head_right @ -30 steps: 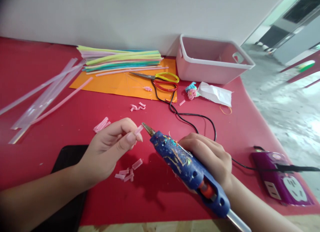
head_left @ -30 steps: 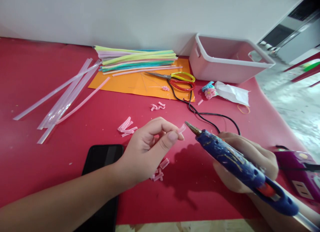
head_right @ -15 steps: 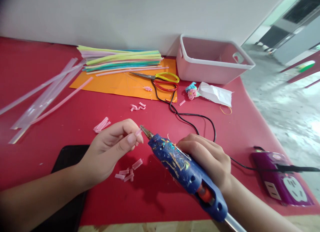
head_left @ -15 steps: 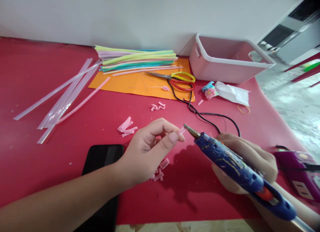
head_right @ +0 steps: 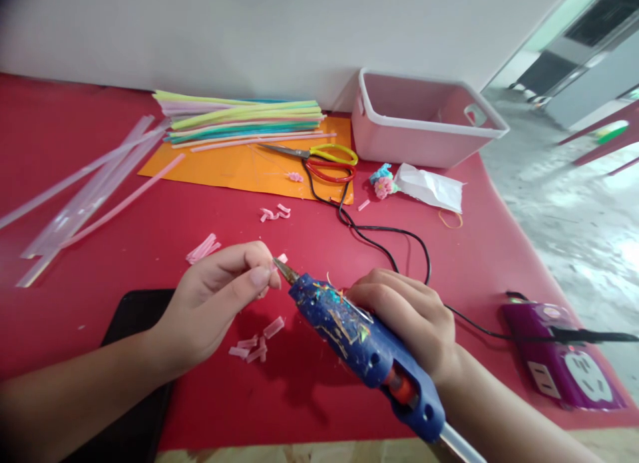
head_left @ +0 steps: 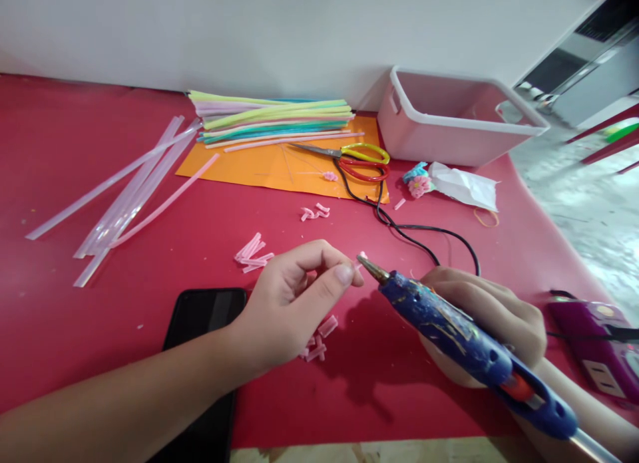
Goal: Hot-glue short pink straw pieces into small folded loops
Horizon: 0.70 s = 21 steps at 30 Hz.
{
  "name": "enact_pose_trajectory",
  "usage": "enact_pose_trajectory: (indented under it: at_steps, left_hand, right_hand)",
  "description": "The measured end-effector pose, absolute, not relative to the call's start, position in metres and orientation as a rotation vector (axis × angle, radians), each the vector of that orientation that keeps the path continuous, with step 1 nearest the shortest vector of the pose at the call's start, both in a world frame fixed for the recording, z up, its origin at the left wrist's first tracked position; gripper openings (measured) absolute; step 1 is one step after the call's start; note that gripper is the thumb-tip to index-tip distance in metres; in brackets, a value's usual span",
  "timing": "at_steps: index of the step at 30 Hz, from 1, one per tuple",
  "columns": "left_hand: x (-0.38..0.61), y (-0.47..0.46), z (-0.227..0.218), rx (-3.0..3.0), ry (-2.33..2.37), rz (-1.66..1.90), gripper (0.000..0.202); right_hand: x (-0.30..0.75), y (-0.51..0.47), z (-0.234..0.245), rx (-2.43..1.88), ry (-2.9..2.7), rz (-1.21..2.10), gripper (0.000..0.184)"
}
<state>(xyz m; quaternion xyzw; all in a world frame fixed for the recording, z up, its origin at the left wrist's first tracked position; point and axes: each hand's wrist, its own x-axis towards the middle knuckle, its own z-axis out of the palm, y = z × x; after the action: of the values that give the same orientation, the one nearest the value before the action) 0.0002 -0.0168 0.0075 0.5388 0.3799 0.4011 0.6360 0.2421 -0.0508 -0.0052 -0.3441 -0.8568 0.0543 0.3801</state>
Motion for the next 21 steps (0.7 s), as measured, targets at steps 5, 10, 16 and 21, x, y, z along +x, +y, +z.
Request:
enact_pose_trajectory:
  at_steps: [5, 10, 16, 21]
  left_hand:
    - [0.0003, -0.0161, 0.0078, 1.242, 0.897, 0.934, 0.022]
    - [0.0006, -0.0169, 0.0071, 1.261, 0.868, 0.940, 0.020]
    - [0.0012, -0.0175, 0.0075, 1.283, 0.891, 0.974, 0.022]
    - [0.0008, -0.0170, 0.0063, 1.294, 0.846, 0.978, 0.023]
  right_hand:
    - [0.2414, -0.0509, -0.0042, -0.944, -2.186, 0.192, 0.018]
    - [0.2399, -0.0497, -0.0020, -0.922, -2.191, 0.254, 0.018]
    - [0.2392, -0.0493, -0.0005, -0.907, -2.207, 0.269, 0.019]
    - [0.2403, -0.0501, 0.0004, -0.922, -2.226, 0.281, 0.021]
